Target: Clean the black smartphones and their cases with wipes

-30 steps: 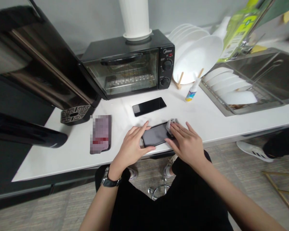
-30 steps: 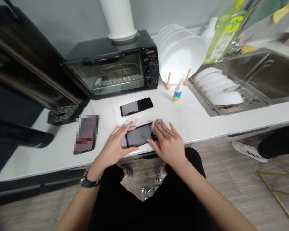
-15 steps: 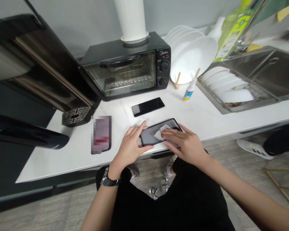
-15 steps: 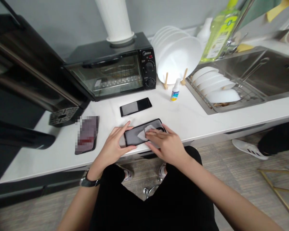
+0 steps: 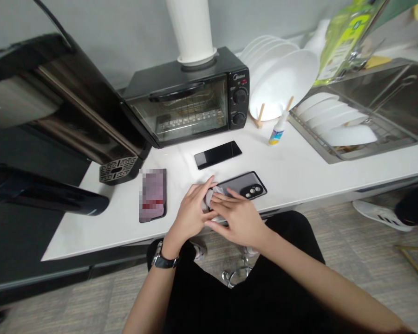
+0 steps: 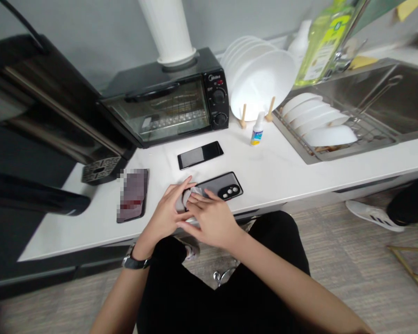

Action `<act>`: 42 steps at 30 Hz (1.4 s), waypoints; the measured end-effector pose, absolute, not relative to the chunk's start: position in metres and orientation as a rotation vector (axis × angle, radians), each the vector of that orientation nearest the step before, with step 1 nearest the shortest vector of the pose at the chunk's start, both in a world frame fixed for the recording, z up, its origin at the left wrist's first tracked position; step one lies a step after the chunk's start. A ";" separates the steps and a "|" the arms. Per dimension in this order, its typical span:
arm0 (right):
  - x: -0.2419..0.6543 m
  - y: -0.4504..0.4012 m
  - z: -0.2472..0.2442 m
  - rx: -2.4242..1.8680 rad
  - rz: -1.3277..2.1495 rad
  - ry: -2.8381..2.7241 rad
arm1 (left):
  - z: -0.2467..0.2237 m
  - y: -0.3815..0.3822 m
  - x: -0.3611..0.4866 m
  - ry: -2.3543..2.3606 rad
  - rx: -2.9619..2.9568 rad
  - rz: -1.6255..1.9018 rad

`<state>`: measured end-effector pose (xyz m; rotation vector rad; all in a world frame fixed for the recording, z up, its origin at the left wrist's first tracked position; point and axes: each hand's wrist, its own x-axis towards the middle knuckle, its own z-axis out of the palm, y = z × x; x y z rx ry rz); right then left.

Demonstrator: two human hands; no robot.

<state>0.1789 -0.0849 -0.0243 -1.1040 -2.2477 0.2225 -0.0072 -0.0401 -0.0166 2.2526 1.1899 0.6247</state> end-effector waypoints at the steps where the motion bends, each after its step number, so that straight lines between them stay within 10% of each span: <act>1: 0.193 -0.086 -0.023 -1.086 0.249 -2.272 | -0.016 -0.041 -0.007 1.195 2.258 0.628; 10: 0.281 -0.089 -0.029 -1.422 -0.147 -2.239 | -0.012 -0.044 0.004 1.172 2.265 0.655; 18: 0.158 -0.083 -0.031 -1.178 0.140 -2.181 | -0.017 -0.040 -0.004 1.223 2.271 0.653; 28: 0.282 -0.088 -0.028 -1.364 -0.105 -2.262 | -0.015 -0.045 0.001 1.221 2.325 0.676; 42: 0.198 -0.095 -0.028 -1.104 0.188 -2.251 | -0.016 -0.047 0.001 1.224 2.334 0.657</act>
